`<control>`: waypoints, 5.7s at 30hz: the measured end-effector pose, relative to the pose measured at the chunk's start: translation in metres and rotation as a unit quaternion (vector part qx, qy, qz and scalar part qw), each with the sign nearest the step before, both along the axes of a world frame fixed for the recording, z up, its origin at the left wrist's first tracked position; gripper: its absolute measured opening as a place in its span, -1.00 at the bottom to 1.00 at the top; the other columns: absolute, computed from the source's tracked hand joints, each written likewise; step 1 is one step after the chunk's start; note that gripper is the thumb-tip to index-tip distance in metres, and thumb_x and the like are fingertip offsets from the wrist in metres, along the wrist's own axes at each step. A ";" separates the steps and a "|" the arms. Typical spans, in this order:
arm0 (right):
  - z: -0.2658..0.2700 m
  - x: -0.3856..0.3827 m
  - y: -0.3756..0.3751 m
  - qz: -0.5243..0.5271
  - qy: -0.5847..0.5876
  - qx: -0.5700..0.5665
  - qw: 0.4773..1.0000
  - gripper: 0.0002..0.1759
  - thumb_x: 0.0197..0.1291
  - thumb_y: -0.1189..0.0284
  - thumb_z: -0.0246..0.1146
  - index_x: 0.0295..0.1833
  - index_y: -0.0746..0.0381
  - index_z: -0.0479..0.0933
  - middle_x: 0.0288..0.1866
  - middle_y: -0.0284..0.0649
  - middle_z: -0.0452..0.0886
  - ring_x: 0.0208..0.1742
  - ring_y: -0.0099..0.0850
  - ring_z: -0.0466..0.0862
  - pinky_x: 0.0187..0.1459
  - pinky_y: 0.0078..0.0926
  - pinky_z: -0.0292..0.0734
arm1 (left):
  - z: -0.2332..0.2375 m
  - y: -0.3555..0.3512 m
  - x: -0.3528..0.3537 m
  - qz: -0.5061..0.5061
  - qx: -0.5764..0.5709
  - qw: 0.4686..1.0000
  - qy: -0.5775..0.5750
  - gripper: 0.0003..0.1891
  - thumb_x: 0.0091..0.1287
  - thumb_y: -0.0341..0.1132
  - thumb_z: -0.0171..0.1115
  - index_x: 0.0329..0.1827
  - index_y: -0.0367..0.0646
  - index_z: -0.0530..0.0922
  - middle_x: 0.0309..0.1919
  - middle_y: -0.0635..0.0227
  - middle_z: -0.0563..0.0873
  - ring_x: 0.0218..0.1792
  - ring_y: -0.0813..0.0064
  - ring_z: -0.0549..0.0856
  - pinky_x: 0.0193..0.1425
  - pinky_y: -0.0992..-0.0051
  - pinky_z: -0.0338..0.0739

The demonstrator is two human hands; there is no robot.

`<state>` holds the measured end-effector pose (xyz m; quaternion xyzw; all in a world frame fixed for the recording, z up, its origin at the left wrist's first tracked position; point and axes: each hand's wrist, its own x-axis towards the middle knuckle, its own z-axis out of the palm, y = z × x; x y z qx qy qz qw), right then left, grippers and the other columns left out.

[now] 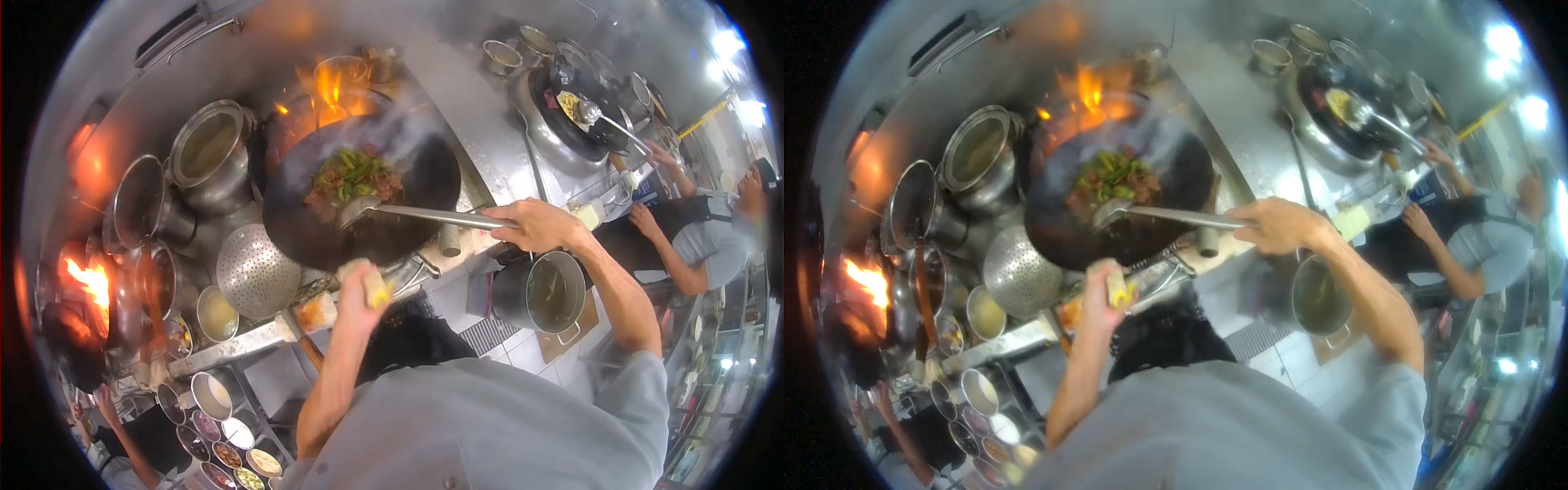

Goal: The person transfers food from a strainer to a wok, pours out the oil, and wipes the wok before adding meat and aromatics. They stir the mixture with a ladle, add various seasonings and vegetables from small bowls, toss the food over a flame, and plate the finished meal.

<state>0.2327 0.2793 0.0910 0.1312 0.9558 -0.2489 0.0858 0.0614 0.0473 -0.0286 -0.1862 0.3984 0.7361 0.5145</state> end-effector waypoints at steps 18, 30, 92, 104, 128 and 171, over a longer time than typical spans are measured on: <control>-0.016 0.004 -0.029 -0.135 -0.078 0.111 0.982 -0.53 0.19 0.27 0.12 0.22 0.10 0.36 -0.33 0.13 0.59 -0.27 0.08 0.59 -0.18 -0.11 0.48 | 0.009 0.036 -0.054 0.047 0.062 0.997 0.000 -0.93 0.10 -0.41 0.14 -0.36 -0.08 0.47 -0.49 0.37 0.54 -0.45 0.42 0.58 -0.44 0.39 0.54; -0.094 -0.092 -0.020 -0.046 0.060 0.024 0.997 -0.56 0.19 0.27 0.08 0.17 0.16 0.33 -0.17 0.10 0.57 -0.13 0.08 0.55 -0.10 -0.01 0.44 | 0.026 0.031 -0.073 -0.077 0.006 0.995 -0.061 -0.66 0.11 -0.06 0.27 -0.10 0.10 0.43 -0.22 0.39 0.52 -0.22 0.35 0.46 -0.11 0.20 0.38; -0.025 -0.028 -0.011 -0.123 0.014 -0.058 0.991 -0.49 0.17 0.32 0.15 0.17 0.38 0.35 -0.12 0.06 0.59 -0.18 -0.14 0.64 -0.08 -0.33 0.48 | -0.010 -0.001 -0.003 0.037 -0.009 0.999 -0.002 -0.82 0.07 -0.42 0.14 -0.24 -0.14 0.43 -0.31 0.20 0.57 -0.28 0.30 0.58 -0.24 0.29 0.60; -0.028 -0.054 -0.004 -0.091 -0.110 0.000 0.990 -0.52 0.17 0.29 0.09 0.23 0.12 0.36 -0.18 -0.01 0.62 -0.18 -0.10 0.62 -0.04 -0.29 0.47 | 0.005 0.023 -0.026 0.022 0.012 1.000 0.001 -0.84 0.06 -0.36 0.14 -0.28 -0.10 0.46 -0.32 0.26 0.55 -0.28 0.32 0.56 -0.25 0.23 0.56; -0.084 -0.024 -0.165 -0.471 0.130 -0.743 0.457 -0.73 0.35 0.21 -0.04 0.04 0.09 0.34 -0.63 -0.44 0.23 -0.72 -0.67 0.17 -0.71 -0.69 0.07 | 0.010 -0.055 0.016 -0.085 0.032 0.995 0.033 -0.92 0.04 -0.42 0.15 -0.41 -0.18 0.47 -0.50 0.25 0.57 -0.47 0.42 0.60 -0.41 0.44 0.55; -0.161 0.074 -0.189 -0.263 0.034 -0.857 0.441 -0.50 0.24 0.44 0.06 0.27 0.23 0.12 -0.30 -0.10 0.55 -0.49 -0.42 0.56 -0.42 -0.51 0.53 | 0.001 -0.090 0.067 -0.168 -0.135 0.971 0.101 -0.74 0.05 -0.42 0.16 -0.17 -0.27 0.46 -0.35 0.21 0.62 -0.33 0.36 0.63 -0.36 0.42 0.59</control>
